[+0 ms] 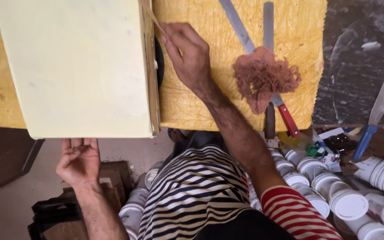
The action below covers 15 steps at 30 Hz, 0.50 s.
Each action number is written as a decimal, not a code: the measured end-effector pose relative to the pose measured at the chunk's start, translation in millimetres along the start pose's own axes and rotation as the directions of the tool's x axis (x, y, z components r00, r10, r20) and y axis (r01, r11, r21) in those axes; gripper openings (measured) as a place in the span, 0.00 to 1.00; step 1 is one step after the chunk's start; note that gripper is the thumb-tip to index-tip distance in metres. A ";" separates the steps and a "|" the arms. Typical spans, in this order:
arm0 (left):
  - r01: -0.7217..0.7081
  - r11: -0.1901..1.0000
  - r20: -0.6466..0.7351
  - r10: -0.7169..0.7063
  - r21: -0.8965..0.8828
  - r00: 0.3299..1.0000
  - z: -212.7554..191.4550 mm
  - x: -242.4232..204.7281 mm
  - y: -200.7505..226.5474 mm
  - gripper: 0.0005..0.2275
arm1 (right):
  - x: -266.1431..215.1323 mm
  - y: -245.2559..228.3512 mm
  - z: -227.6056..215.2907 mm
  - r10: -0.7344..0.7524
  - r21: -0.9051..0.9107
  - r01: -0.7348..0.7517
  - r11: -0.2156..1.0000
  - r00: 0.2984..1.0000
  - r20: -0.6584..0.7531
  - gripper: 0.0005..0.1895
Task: The person applies a white filler paste to the edges and corners of a rectangular board using a putty knife. They repeatedly scoop the paste from a container and spread it along the board's perimeter, then smooth the surface with a cloth.
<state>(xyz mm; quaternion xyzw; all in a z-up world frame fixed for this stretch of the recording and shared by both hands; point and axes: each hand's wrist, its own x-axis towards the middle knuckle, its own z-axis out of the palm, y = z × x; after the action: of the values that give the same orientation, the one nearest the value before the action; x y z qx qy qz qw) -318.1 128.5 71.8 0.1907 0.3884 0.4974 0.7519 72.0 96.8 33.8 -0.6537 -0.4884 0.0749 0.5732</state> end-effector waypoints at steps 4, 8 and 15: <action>0.006 1.000 0.009 -0.006 -0.001 1.000 0.2 -1.5 0.3 0.35 | -45.1 -40.4 -16.2 0.124 0.044 -0.131 0.990 0.983 0.136 0.14; 0.011 1.000 0.063 -0.012 0.022 0.998 -3.5 -1.4 -0.5 0.34 | -90.4 -85.1 -39.7 0.079 0.041 -0.088 0.995 0.979 0.185 0.17; 0.013 1.000 0.021 -0.013 -0.016 1.000 3.1 -0.1 -6.0 0.32 | -148.9 -143.5 -72.0 0.132 0.139 -0.177 0.974 0.949 0.286 0.17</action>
<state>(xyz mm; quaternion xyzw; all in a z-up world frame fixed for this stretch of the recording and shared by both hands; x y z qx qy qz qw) -312.1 126.2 69.8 0.1872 0.3779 0.4936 0.7606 -36.2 -79.0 107.0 -0.6243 -0.5027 0.2495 0.5434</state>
